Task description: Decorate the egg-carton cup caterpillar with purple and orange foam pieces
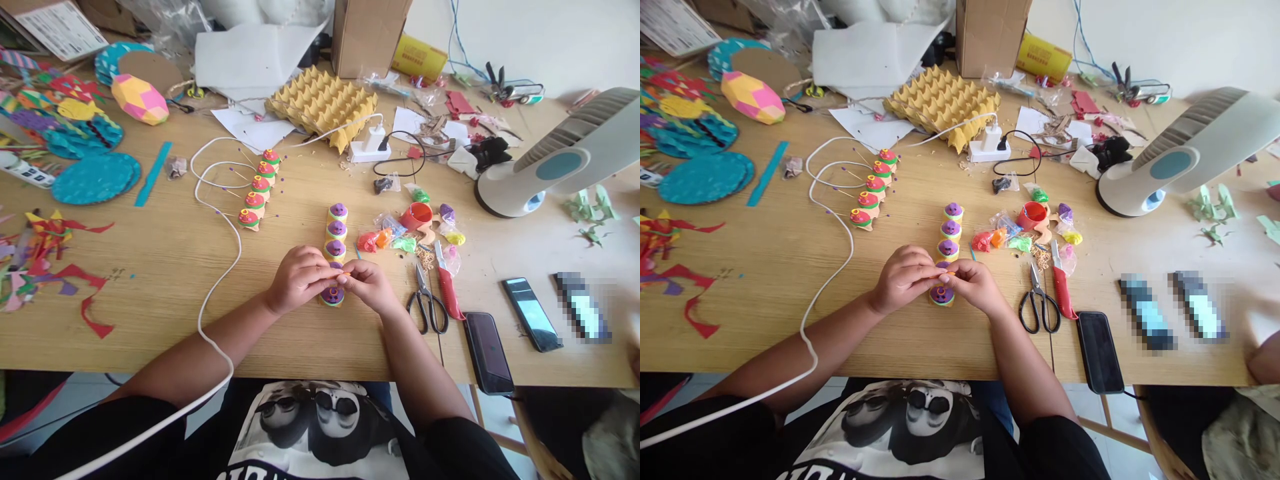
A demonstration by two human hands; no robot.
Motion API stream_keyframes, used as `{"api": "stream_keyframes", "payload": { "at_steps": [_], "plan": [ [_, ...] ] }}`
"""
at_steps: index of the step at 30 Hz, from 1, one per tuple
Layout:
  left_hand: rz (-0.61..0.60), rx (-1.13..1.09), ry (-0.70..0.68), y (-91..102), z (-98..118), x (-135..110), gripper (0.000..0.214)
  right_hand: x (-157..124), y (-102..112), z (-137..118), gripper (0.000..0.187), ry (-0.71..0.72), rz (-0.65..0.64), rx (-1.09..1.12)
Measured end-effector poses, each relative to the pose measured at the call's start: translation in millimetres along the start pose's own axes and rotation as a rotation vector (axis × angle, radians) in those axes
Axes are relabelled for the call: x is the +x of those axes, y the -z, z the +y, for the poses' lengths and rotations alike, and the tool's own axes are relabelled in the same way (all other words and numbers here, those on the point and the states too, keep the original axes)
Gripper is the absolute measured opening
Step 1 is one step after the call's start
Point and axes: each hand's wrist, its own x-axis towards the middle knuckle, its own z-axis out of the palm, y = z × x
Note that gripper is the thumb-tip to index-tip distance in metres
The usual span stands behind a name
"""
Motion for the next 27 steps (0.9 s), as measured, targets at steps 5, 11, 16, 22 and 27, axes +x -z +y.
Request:
{"api": "stream_keyframes", "payload": {
  "at_steps": [5,11,16,22,27],
  "plan": [
    [0.003,0.011,0.004,1.9,1.4,0.5,0.012,0.4,-0.7,1.2,0.034,0.015,0.009,-0.044],
    [0.011,0.018,-0.010,2.6,2.1,0.5,0.008,-0.6,-1.4,-0.9,0.033,0.018,0.020,-0.071],
    [0.034,-0.011,0.011,2.9,3.2,1.1,0.009,0.5,5.0,-4.9,0.022,0.029,0.253,0.065],
    [0.058,0.009,0.035,2.6,1.4,0.4,0.012,4.3,13.9,-4.5,0.014,-0.060,0.250,0.407],
    [0.053,0.029,0.021,3.8,0.2,0.0,0.016,0.2,6.8,-2.5,0.026,-0.112,0.147,0.172]
  ]
}}
